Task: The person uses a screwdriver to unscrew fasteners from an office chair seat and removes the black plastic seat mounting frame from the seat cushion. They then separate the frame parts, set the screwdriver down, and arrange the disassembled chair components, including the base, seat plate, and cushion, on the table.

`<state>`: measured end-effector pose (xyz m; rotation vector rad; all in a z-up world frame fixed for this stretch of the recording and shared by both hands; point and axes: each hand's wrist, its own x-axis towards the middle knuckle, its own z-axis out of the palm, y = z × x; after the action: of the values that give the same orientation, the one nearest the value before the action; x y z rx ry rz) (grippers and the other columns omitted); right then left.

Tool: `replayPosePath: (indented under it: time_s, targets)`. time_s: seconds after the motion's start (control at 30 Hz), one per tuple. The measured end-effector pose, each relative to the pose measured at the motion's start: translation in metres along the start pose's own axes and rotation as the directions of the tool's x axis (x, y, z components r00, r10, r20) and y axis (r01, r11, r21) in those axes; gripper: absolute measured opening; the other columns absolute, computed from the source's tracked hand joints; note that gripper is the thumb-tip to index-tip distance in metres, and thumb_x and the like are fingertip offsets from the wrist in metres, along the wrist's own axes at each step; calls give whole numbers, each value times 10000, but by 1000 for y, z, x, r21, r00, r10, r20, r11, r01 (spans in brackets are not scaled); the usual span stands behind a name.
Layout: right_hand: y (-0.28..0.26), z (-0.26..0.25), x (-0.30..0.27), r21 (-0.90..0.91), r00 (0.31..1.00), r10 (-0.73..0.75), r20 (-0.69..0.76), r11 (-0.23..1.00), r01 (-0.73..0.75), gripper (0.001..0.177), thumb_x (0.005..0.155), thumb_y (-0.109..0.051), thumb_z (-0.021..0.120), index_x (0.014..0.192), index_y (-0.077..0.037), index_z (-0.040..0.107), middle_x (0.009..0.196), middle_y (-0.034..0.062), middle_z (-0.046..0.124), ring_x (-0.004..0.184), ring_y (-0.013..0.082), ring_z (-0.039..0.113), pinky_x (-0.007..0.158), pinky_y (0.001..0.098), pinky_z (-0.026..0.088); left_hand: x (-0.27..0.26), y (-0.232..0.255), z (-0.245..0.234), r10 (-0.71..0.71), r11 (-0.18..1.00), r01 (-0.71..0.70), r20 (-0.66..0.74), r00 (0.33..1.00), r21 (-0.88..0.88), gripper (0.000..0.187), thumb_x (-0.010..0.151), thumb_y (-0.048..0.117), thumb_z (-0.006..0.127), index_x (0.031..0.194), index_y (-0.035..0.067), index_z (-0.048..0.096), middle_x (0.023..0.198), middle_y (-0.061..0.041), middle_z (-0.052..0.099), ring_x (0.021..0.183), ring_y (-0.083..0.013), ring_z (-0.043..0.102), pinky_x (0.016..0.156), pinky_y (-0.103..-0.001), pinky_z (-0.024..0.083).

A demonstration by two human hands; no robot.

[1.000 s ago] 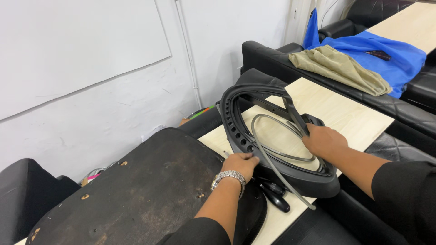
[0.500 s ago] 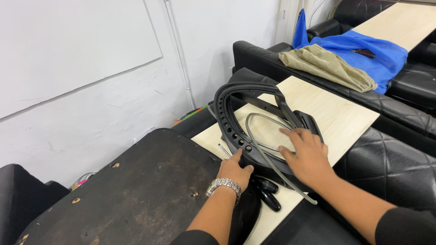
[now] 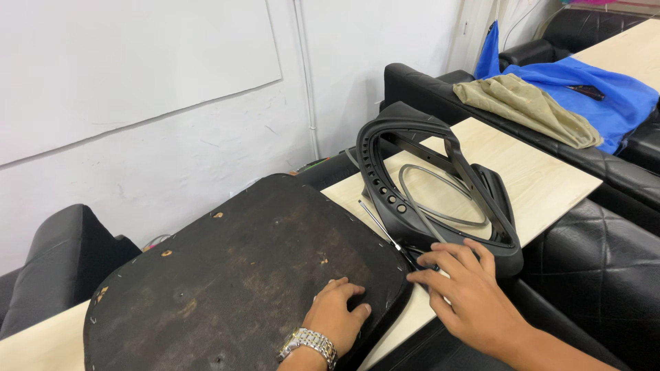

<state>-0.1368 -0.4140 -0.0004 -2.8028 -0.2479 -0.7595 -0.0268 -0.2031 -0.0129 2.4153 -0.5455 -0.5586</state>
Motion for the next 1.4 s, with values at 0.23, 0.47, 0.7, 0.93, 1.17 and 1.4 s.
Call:
replayPosePath:
  time_s: [0.23,0.47,0.7,0.93,1.17,1.4]
  targets:
    - [-23,21,-102,73,956,65,286,993,-89,380,759,-137,665,1118,-225,754,1213,23,632,1239,209,533,1042,413,353,-57,22,28,207,960,-224,-114,972,-166,210,901,233,629,1062,157,742,1109,-42,704,1089,-239,656,930,-377,530]
    - [-25,48,-262,-352,178,598,781,658,-665,455,851,-157,673,1289,-281,684,1102,0,608,1108,176,621,1036,309,506,-108,36,91,333,939,-295,268,904,-175,200,915,269,630,1053,169,736,1057,-21,703,1032,-212,666,884,-381,543]
    - [-14,-13,-425,-614,-265,780,566,185,-768,602,841,-204,727,1411,-226,533,1200,126,569,1150,290,602,1024,387,503,-152,52,148,373,927,-342,480,794,-154,266,919,313,636,1141,190,717,1152,-8,701,1127,-210,640,959,-380,519]
    - [-49,-64,-524,-412,-327,931,160,-238,-879,812,831,-251,782,1533,-171,382,1297,252,529,1191,404,583,1012,466,500,-177,69,191,289,942,-330,657,696,-65,322,933,313,621,1230,202,678,1221,-14,677,1163,-196,632,983,-384,518]
    - [-49,-48,-604,21,-687,710,155,-698,-716,946,830,-339,810,1574,-51,301,1291,352,567,1152,484,617,932,549,541,-192,73,226,135,979,-203,727,673,6,351,930,288,629,1271,208,652,1242,-22,649,1115,-215,677,966,-372,544]
    - [-28,-32,-602,145,-610,494,619,-835,-530,808,836,-305,773,1460,75,427,1217,368,633,1008,437,685,818,499,558,-186,93,253,148,986,-165,667,730,-38,353,926,292,637,1270,217,652,1231,-14,676,1128,-188,652,972,-353,517]
